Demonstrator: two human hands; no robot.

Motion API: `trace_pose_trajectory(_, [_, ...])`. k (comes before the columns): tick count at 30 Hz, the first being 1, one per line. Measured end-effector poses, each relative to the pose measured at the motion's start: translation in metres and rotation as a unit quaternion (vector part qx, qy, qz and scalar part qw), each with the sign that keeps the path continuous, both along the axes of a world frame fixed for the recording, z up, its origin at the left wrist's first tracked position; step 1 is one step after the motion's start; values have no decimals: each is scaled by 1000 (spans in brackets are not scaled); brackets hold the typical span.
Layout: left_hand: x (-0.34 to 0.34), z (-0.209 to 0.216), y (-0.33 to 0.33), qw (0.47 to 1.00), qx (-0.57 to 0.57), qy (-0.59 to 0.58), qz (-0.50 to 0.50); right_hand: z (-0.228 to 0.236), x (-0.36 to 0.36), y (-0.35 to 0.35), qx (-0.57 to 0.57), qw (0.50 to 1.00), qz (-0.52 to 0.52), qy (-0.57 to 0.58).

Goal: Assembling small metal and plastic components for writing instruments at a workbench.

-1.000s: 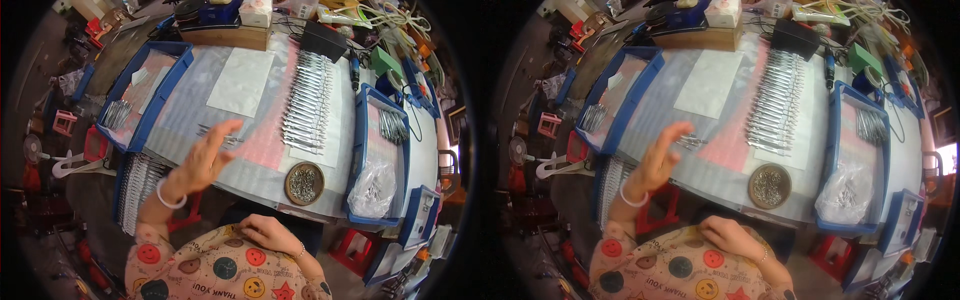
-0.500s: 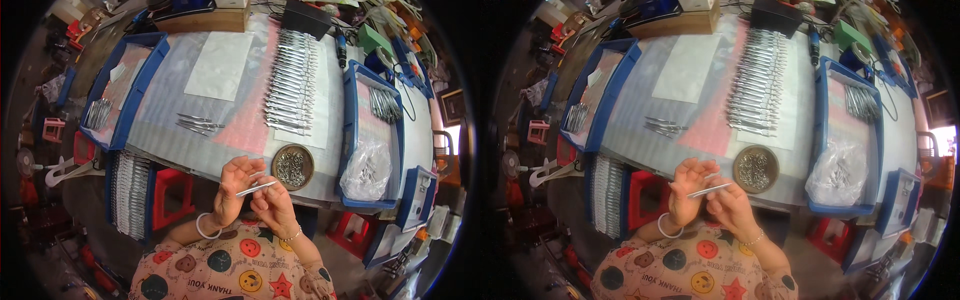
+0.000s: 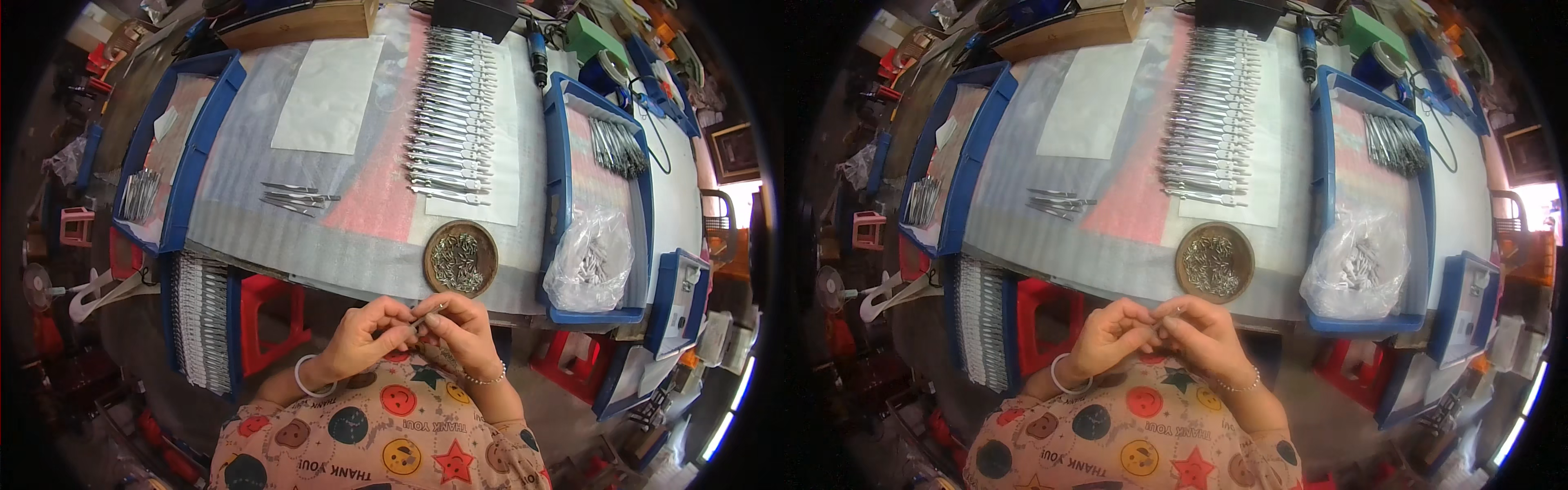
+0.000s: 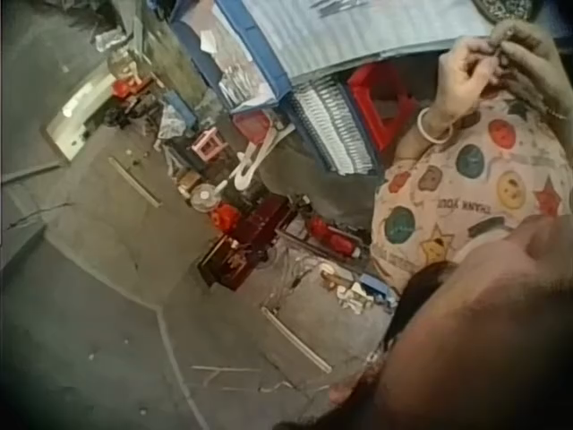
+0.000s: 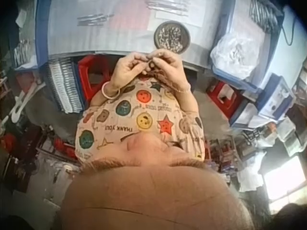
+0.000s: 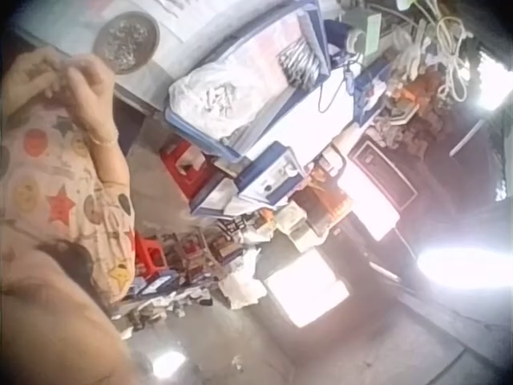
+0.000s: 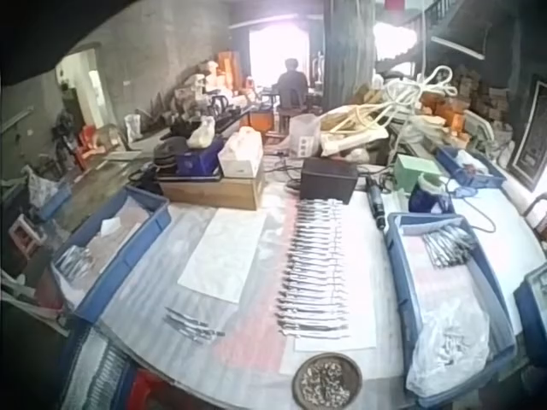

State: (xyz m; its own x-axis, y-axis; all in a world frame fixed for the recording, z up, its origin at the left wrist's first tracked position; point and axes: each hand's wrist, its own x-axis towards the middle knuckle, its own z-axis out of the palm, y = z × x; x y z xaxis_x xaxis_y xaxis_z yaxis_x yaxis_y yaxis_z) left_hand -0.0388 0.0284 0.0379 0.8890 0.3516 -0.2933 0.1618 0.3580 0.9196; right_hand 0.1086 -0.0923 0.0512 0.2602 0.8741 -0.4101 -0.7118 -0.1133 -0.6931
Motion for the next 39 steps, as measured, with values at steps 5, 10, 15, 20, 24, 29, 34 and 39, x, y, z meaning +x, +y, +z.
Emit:
trace_pose_trajectory(5, [2, -1, -5, 999, -37, 10, -1, -4, -1, -1, -25, 999, -31, -30])
trace_pose_trajectory(10, [8, 3, -8, 1000, -18, 16, -1, -11, 3, -2, -37, 998, -51, -20])
trace_pose_trajectory(15, [10, 0, -6, 980, -186, 61, -38, -13, 1, -2, -39, 998, -49, -13])
trace_pose_trajectory(20, [15, 1, -8, 970, -231, 62, -44, -14, 4, 0, -52, 998, -22, 7])
trace_pose_trajectory(24, [16, 2, -8, 965, -245, 83, -52, -19, 6, -2, -46, 998, -12, 45])
trace_pose_trajectory(29, [17, 1, -9, 964, -247, 83, -55, -8, 7, 3, -48, 997, -7, 65])
trace_pose_trajectory(34, [15, -2, -11, 967, -236, 70, -58, 0, 5, 6, -53, 997, -22, 50])
trace_pose_trajectory(39, [15, 2, -11, 968, -237, 61, -61, -2, 3, 4, -63, 998, -18, 15])
